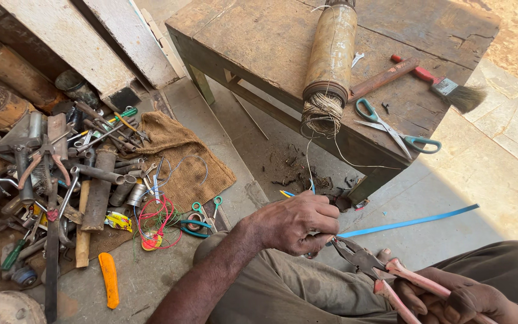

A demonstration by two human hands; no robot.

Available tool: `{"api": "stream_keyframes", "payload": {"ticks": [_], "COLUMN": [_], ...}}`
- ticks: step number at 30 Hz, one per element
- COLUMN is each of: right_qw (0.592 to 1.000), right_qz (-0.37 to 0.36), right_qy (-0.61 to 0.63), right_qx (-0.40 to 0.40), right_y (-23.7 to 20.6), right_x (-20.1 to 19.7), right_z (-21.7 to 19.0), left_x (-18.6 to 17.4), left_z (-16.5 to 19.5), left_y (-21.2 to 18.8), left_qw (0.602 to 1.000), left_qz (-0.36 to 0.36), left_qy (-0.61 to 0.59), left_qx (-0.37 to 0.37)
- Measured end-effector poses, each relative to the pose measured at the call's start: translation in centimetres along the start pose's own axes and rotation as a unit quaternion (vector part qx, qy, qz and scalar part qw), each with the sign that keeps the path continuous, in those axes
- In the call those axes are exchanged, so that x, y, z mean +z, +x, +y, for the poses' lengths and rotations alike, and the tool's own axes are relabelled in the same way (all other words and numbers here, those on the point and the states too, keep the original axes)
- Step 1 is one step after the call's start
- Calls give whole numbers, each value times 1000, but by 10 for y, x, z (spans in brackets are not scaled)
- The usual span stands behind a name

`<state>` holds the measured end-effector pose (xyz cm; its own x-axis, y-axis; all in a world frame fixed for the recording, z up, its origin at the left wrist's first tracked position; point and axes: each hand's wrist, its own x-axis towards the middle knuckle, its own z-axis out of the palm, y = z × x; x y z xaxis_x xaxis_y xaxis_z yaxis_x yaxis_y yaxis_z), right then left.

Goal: The person sits on the floor and repairs electrical wires by stripping insulation, twisting exposed copper strands, and securing the connection with electrical tape. They use pliers to strip the wire ends and scissors to cut the tape.

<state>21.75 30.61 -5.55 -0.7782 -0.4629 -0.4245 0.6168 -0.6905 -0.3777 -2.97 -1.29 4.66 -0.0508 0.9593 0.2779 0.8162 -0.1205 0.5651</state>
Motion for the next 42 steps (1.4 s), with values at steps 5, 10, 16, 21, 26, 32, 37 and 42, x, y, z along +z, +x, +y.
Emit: {"api": "stream_keyframes", "payload": {"ticks": [5, 10, 16, 21, 26, 32, 37, 42], "right_qw": [998, 1000, 996, 883, 550, 591, 953, 999], "right_qz": [-41, 3, 64, 238, 271, 274, 23, 30], "right_qy": [-44, -21, -13, -291, -563, -556, -160, 18], "right_qx": [32, 21, -67, -280, -554, -516, -256, 29], "right_y": [8, 4, 17, 89, 207, 228, 142, 83], "right_x": [-29, -34, 6, 61, 112, 126, 68, 7], "right_z": [-3, -3, 9, 67, 55, 37, 91, 70], "left_x": [1, 1, -5, 6, 23, 17, -2, -8], "left_z": [0, 2, 17, 26, 3, -33, -34, -17], "left_y": [0, 1, 5, 26, 47, 34, 13, 5], "left_qw": [1000, 1000, 994, 937, 843, 817, 941, 976], "left_qz": [7, 15, 75, 310, 360, 344, 287, 215], "left_qy": [-1, 21, 84, 91, -280, -337, -2, 5], "left_qx": [1, 4, -9, -135, -286, -317, -177, -29]}}
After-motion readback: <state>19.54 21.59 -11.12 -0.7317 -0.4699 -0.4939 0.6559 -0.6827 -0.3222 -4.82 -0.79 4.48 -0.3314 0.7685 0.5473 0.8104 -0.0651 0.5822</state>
